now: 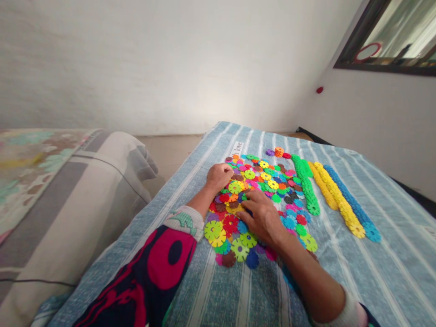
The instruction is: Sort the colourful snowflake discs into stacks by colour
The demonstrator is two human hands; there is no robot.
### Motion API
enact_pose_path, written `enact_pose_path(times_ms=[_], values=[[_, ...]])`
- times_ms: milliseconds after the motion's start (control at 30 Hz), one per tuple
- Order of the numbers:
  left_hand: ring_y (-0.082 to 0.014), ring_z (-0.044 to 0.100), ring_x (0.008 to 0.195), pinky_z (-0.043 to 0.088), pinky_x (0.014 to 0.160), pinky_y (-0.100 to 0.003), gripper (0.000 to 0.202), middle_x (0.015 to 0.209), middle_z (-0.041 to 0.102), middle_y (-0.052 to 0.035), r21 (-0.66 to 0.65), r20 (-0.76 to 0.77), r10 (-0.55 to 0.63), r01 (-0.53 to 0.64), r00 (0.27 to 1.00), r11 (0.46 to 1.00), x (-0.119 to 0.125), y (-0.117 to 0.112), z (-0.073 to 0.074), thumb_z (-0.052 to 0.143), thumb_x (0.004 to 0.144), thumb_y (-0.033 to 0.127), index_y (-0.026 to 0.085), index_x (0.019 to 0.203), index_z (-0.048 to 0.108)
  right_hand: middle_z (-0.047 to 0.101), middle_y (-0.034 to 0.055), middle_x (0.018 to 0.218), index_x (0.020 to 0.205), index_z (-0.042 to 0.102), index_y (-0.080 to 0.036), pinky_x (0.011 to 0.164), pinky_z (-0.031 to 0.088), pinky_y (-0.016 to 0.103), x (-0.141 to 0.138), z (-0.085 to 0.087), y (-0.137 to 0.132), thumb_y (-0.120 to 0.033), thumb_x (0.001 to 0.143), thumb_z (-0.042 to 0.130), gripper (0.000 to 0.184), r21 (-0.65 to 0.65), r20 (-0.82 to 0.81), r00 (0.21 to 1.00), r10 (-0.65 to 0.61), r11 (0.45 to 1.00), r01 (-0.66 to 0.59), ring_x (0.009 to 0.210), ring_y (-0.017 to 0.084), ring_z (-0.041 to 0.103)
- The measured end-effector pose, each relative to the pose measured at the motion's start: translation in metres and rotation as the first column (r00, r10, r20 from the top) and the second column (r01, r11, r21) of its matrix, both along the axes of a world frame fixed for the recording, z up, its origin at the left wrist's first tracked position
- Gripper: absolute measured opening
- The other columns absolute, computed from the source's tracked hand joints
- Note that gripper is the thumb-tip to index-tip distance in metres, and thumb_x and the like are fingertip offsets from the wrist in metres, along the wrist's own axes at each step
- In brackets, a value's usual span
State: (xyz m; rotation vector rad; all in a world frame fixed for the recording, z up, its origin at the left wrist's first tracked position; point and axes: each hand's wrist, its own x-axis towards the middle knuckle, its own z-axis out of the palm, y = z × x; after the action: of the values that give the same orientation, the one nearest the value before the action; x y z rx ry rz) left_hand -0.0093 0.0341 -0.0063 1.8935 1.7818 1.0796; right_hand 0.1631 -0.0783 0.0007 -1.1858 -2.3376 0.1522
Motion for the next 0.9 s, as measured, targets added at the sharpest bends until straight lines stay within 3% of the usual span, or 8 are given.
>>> enact_pose_path(times_ms=[267,467,667,900], values=[[-0.0183,0.064,0.074,0.046,0.069,-0.026,0.024,0.076,0.073,-0.0046,-0.002,-0.009,0.004,-0.004,1.000,1.000,0.000,0.002,-0.002,0.053,0.073,0.027,0.016,0.077,0.074,0.058,0.0091,0.098,0.080,0.063,-0.019,0.086,0.046,0.039,-0.004,-0.003,0.000,-0.030,0.083,0.067,0.012,-0.001,0.037,0.999,0.027,1.000,-0.027,0.099,0.025,0.052],[-0.0181,0.064,0.073,0.046,0.068,-0.026,0.025,0.075,0.073,-0.0045,-0.006,-0.006,0.002,-0.002,1.000,1.000,0.000,0.001,-0.001,0.053,0.073,0.028,0.016,0.077,0.074,0.060,0.0093,0.099,0.079,0.063,-0.019,0.090,0.045,0.040,-0.007,-0.007,0.000,-0.023,0.083,0.066,0.006,0.067,-0.071,0.996,0.058,0.996,-0.053,0.103,0.025,0.053],[-0.0183,0.064,0.072,0.046,0.069,-0.027,0.025,0.075,0.073,-0.0046,-0.003,-0.001,-0.005,0.005,1.000,1.000,0.000,-0.001,0.001,0.053,0.073,0.029,0.016,0.077,0.074,0.061,0.0072,0.092,0.067,0.057,-0.019,0.084,0.046,0.035,-0.002,-0.003,-0.002,-0.022,0.082,0.066,0.018,0.046,-0.144,0.987,0.067,0.997,-0.061,0.094,0.022,0.055],[-0.0177,0.063,0.071,0.046,0.069,-0.025,0.025,0.073,0.072,-0.0027,-0.003,-0.006,0.011,-0.011,1.000,1.000,0.000,-0.001,0.002,0.053,0.073,0.030,0.018,0.076,0.074,0.059,0.0041,0.080,0.064,0.055,-0.018,0.076,0.043,0.030,0.006,0.005,-0.003,-0.023,0.082,0.068,0.023,-0.008,-0.065,0.996,0.067,0.998,-0.067,0.082,0.018,0.055]])
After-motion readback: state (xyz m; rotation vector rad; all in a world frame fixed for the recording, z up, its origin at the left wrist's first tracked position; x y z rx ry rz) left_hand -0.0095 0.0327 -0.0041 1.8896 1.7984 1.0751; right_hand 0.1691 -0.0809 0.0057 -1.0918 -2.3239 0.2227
